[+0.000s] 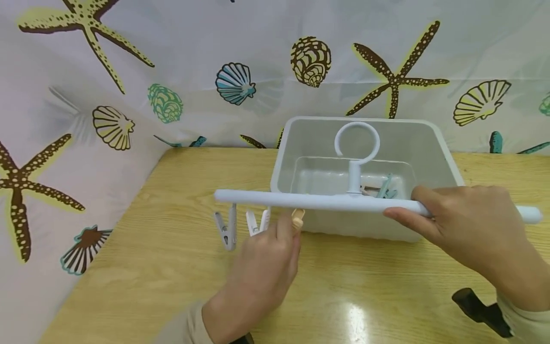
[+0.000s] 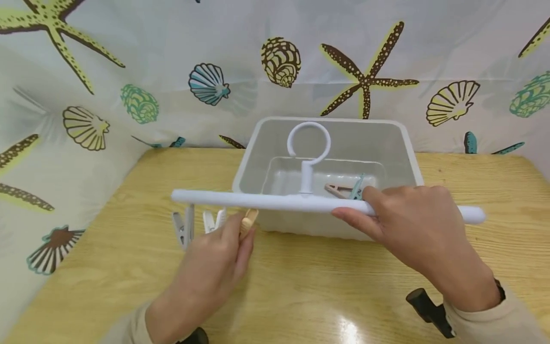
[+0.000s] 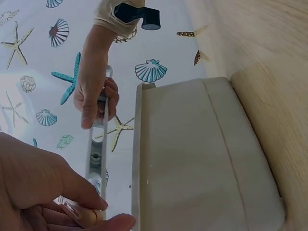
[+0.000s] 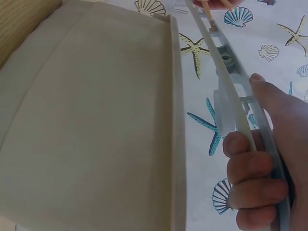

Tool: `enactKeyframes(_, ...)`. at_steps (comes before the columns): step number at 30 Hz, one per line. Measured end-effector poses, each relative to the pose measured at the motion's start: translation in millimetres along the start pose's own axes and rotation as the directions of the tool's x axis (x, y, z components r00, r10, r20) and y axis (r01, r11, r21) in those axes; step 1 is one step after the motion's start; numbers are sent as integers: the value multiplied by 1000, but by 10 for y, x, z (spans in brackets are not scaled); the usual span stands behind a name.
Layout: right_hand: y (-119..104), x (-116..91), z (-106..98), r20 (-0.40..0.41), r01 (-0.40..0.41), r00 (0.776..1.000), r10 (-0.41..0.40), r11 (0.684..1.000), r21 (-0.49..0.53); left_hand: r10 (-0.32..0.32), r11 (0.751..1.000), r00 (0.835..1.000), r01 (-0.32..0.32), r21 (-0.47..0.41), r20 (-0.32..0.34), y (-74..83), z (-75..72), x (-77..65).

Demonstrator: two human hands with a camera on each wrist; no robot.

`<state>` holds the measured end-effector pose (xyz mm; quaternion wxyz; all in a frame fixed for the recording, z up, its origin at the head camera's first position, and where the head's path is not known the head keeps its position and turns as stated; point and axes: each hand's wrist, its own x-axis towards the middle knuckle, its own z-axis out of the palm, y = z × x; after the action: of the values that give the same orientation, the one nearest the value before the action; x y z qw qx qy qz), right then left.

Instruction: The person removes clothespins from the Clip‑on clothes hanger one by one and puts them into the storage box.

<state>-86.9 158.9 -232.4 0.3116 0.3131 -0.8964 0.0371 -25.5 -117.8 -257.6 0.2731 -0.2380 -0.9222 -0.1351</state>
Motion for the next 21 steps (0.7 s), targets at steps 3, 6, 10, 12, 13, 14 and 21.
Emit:
enactKeyframes(3,16,-4,14,0,-6,1000,6,1000,5,2,999,1000,-1,38,-7,18,-30,17)
enactKeyframes(6,38,4,18,-25,-1,1000,1,1000,7,-7,1000,999,9,29,-52,22,-64,35)
enactKeyframes(10,47,23,-2,-69,19,997,-20,1000,-8,-18,1000,996,19,10,-87,14,-93,35)
enactKeyframes(12,56,26,-12,-81,18,997,-18,1000,-8,-22,1000,995,22,8,-93,14,-101,38)
enactKeyframes(13,61,29,-17,-84,15,996,-16,1000,-9,-21,1000,995,22,8,-94,12,-101,38)
enactKeyframes(14,67,29,-20,-86,12,996,-13,1000,-8,-20,1000,995,21,10,-98,12,-103,38)
enactKeyframes(21,93,16,-7,-108,1,994,-1,1000,-2,-26,999,996,28,28,-83,20,-111,17)
